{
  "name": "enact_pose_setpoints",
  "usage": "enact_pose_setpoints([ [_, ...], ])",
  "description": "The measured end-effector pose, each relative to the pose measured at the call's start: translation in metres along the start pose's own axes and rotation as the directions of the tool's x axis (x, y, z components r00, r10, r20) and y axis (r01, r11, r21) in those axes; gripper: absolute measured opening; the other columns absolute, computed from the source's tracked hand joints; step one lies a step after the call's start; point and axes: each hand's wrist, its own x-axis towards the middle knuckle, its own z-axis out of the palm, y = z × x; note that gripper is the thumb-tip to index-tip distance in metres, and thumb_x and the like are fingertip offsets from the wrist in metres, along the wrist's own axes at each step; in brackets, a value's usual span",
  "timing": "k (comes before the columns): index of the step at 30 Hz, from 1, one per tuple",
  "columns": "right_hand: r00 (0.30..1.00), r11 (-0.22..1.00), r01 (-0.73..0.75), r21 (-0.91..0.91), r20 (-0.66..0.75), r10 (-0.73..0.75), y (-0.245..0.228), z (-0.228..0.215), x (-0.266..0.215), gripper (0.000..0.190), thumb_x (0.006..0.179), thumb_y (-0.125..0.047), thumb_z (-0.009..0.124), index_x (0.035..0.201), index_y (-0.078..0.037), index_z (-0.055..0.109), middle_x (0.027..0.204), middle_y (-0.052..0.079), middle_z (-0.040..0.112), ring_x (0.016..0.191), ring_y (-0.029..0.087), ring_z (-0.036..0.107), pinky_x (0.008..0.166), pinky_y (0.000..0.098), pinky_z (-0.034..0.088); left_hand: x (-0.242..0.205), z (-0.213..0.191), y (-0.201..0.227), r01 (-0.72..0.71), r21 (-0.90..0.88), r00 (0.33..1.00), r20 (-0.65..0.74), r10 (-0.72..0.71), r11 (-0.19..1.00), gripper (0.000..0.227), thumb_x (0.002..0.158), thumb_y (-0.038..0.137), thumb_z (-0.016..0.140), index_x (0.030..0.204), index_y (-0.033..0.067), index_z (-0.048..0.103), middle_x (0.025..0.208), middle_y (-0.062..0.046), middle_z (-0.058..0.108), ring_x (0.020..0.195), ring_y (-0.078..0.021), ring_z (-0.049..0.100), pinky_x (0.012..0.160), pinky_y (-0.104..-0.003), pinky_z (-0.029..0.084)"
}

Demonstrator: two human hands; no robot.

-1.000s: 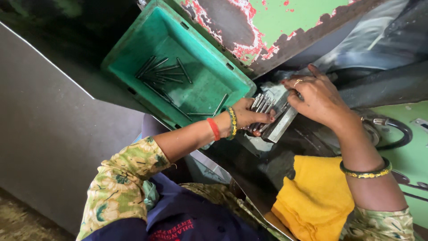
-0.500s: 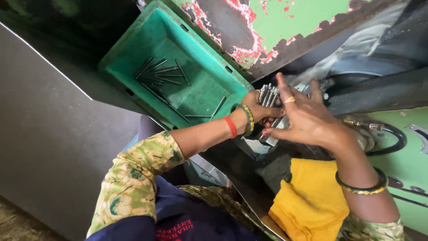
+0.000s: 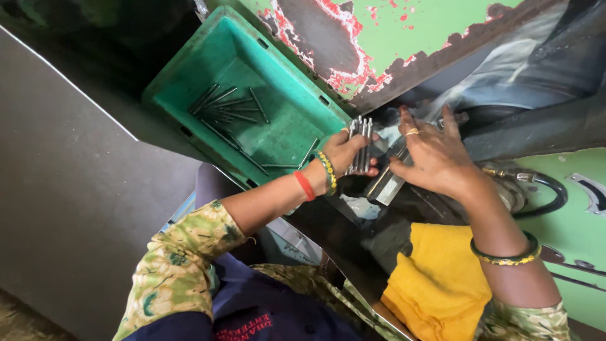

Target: The person repeatedly picks up small metal rods from a green bin and places them into a metal fixture on a machine. The person handles the rods one at a time or in small groups, organizing them into the fixture.

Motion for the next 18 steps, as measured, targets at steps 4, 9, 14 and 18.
enact_pose_setpoints([
  [4, 0.988, 0.993, 0.097, -0.064, -0.113, -0.104, 0.010, 0.010, 0.001, 0.084, 0.085, -0.046, 0.067, 0.144, 0.007, 0.040, 0.144, 0.025, 0.057, 0.137, 0.031, 0.052, 0.122, 0.0557, 0.015, -0.024, -0.008, 0.011, 0.004, 0.188, 0.994, 0.104, -0.024, 0.982, 0.033, 0.095, 0.019, 0.064, 0.119, -0.0022, 0.068, 0.089, -0.013, 0.067, 0.074, -0.0230, 0.070, 0.061, -0.041, 0.068],
  [9, 0.999, 1.000, -0.002, 0.022, -0.035, 0.003, 0.014, 0.013, 0.005, 0.089, 0.085, -0.041, 0.066, 0.154, 0.006, 0.035, 0.137, 0.017, 0.063, 0.135, 0.029, 0.052, 0.125, 0.0510, 0.017, -0.037, -0.008, 0.010, 0.110, 0.281, 0.985, 0.095, -0.141, 0.953, 0.042, 0.086, 0.020, 0.074, 0.118, -0.0052, 0.063, 0.095, -0.013, 0.069, 0.076, -0.0231, 0.072, 0.057, -0.041, 0.067],
  [14, 0.997, 0.998, 0.020, 0.053, -0.071, -0.016, 0.016, 0.010, 0.005, 0.080, 0.088, -0.035, 0.065, 0.153, 0.004, 0.040, 0.129, 0.015, 0.069, 0.129, 0.030, 0.057, 0.125, 0.0518, 0.020, -0.041, -0.002, 0.006, 0.126, 0.338, 0.983, 0.083, -0.163, 0.933, 0.045, 0.081, 0.021, 0.078, 0.115, -0.0043, 0.062, 0.100, -0.012, 0.072, 0.078, -0.0201, 0.073, 0.053, -0.037, 0.064],
  [18, 0.994, 0.996, 0.024, 0.082, -0.109, -0.015, 0.021, 0.012, 0.004, 0.070, 0.087, -0.031, 0.065, 0.147, 0.001, 0.048, 0.123, 0.013, 0.071, 0.122, 0.030, 0.062, 0.124, 0.0524, 0.023, -0.039, 0.007, 0.006, 0.120, 0.385, 0.987, 0.050, -0.151, 0.915, 0.037, 0.081, 0.020, 0.082, 0.108, 0.0009, 0.067, 0.090, -0.010, 0.071, 0.069, -0.0173, 0.069, 0.051, -0.034, 0.061],
])
